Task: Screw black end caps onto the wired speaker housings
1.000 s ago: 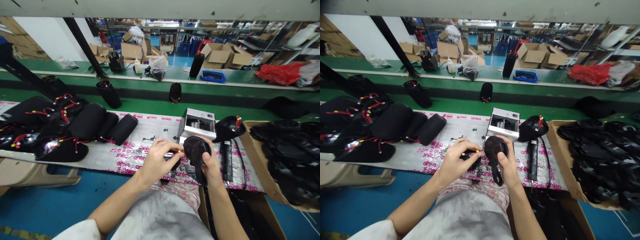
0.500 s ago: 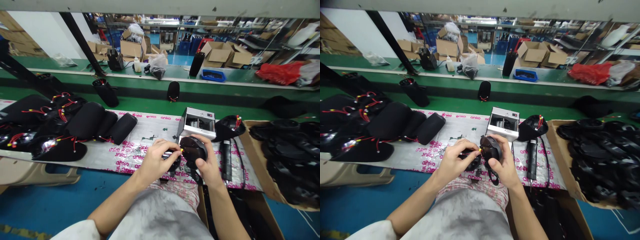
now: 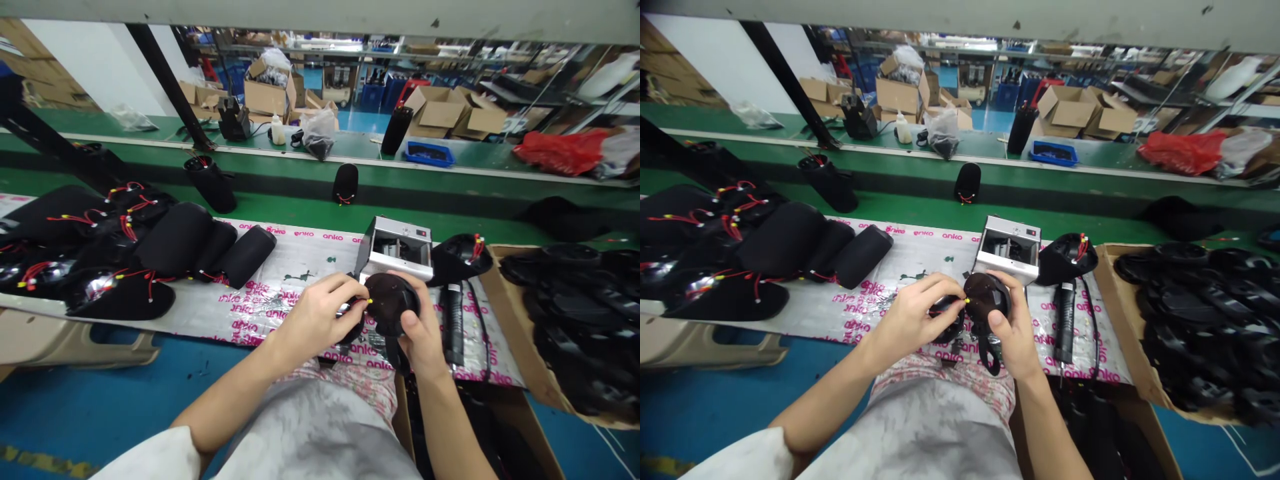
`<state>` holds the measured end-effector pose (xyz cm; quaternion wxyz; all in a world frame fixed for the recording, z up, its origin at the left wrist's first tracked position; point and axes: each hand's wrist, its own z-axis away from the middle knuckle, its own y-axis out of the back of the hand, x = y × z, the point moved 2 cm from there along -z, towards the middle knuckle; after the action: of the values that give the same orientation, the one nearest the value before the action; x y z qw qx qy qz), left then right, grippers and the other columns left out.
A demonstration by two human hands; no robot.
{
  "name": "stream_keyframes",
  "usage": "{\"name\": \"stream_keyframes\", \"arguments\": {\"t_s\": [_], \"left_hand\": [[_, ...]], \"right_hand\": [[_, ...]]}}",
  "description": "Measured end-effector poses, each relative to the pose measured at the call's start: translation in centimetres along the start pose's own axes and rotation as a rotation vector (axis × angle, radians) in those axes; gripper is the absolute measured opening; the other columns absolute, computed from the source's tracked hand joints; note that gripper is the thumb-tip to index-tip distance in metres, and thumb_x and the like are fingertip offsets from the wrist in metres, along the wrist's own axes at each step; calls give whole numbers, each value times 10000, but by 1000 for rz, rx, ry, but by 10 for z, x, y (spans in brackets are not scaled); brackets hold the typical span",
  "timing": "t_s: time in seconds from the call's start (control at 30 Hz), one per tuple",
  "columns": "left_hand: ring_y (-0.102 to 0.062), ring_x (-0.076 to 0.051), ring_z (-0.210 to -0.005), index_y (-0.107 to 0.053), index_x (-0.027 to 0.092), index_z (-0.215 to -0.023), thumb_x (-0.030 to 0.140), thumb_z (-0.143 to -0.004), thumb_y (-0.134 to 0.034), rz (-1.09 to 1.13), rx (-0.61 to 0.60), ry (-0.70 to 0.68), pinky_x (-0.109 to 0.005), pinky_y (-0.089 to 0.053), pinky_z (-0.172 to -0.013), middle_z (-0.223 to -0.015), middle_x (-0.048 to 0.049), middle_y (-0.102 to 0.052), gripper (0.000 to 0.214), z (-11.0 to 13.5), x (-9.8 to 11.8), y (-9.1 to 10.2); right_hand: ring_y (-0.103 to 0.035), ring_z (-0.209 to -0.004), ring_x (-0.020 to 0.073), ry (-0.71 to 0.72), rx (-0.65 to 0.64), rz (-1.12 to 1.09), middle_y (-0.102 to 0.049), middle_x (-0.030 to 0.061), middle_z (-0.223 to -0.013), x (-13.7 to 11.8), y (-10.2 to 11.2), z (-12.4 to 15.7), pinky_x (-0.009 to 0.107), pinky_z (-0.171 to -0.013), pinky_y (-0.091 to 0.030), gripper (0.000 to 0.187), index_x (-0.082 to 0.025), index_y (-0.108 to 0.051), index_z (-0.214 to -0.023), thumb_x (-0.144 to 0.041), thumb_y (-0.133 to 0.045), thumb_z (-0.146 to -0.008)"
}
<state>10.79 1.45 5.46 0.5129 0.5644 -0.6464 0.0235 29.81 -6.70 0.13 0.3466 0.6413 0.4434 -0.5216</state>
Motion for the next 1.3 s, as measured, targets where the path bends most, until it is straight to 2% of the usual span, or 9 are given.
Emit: {"name": "stream_keyframes", "arguments": {"t_s": [0.33,0.47,0.53,0.63,0.73,0.87,1.0,1.13,1.3], "left_hand": [[-708,-188,-861,-644,217,-984,68,-975,-652,-10,-8,69,-307,-587,-812,-943,-22,-715,150,-2,-1,-4],[-713,-235,-1062,-609,229,-1136,187,-846,-883,24,26,140,-346,-579,-930,-1127,-50,-703,401,8,-4,21],[-698,-197,-926,-612,235,-1088,248,-841,-936,0,66,119,-327,-550,-860,-998,-7,-690,408,20,-5,38],[-620,-133,-691,-644,237,-1001,261,-948,-880,11,14,-48,-317,-489,-758,-769,55,-656,243,38,-4,49],[-674,-161,-759,-703,243,-1050,253,-1001,-829,-26,-41,-140,-341,-511,-787,-823,20,-760,136,44,-5,43],[-757,-191,-872,-732,229,-1041,208,-1010,-807,82,120,-81,-363,-588,-862,-929,-22,-831,84,34,-5,25],[-783,-195,-927,-747,221,-1077,204,-984,-832,142,217,1,-350,-604,-875,-1006,-40,-841,127,23,-1,8],[-783,-210,-934,-736,223,-1111,206,-977,-836,27,249,-68,-386,-573,-898,-1026,-40,-842,167,18,5,-7],[-749,-187,-875,-760,207,-1154,60,-980,-701,-59,290,-107,-383,-557,-872,-951,-30,-803,235,19,3,-12]], "right_hand": [[-669,-1359,298,143,-182,201,-649,84,-1515,-23,-3,4,397,-1078,-616,691,-364,-585,-1526,-457,-902,-919],[-702,-1318,274,125,-172,158,-693,73,-1460,-25,-1,1,377,-1089,-614,614,-351,-611,-1495,-543,-844,-959],[-714,-1300,266,121,-134,121,-721,71,-1416,-27,-2,-1,368,-1091,-611,602,-327,-639,-1457,-611,-822,-959],[-727,-1276,249,111,-123,97,-745,63,-1377,-29,-5,-4,342,-1068,-612,611,-312,-661,-1429,-657,-813,-948],[-739,-1244,245,103,-118,88,-762,57,-1342,-31,-8,-5,337,-1039,-619,608,-311,-677,-1394,-698,-799,-941],[-742,-1230,271,100,-106,95,-767,72,-1327,-31,-9,-6,372,-1033,-627,636,-297,-681,-1370,-745,-779,-929],[-739,-1238,257,103,-97,85,-767,61,-1328,-30,-10,-3,361,-1057,-615,621,-302,-675,-1373,-735,-775,-939],[-746,-1216,263,105,-84,101,-768,79,-1310,-29,-10,-1,373,-1039,-626,648,-276,-671,-1374,-743,-773,-936],[-745,-1213,222,151,-56,90,-762,41,-1314,-30,-11,0,317,-1040,-617,587,-304,-680,-1385,-695,-780,-959]]}}
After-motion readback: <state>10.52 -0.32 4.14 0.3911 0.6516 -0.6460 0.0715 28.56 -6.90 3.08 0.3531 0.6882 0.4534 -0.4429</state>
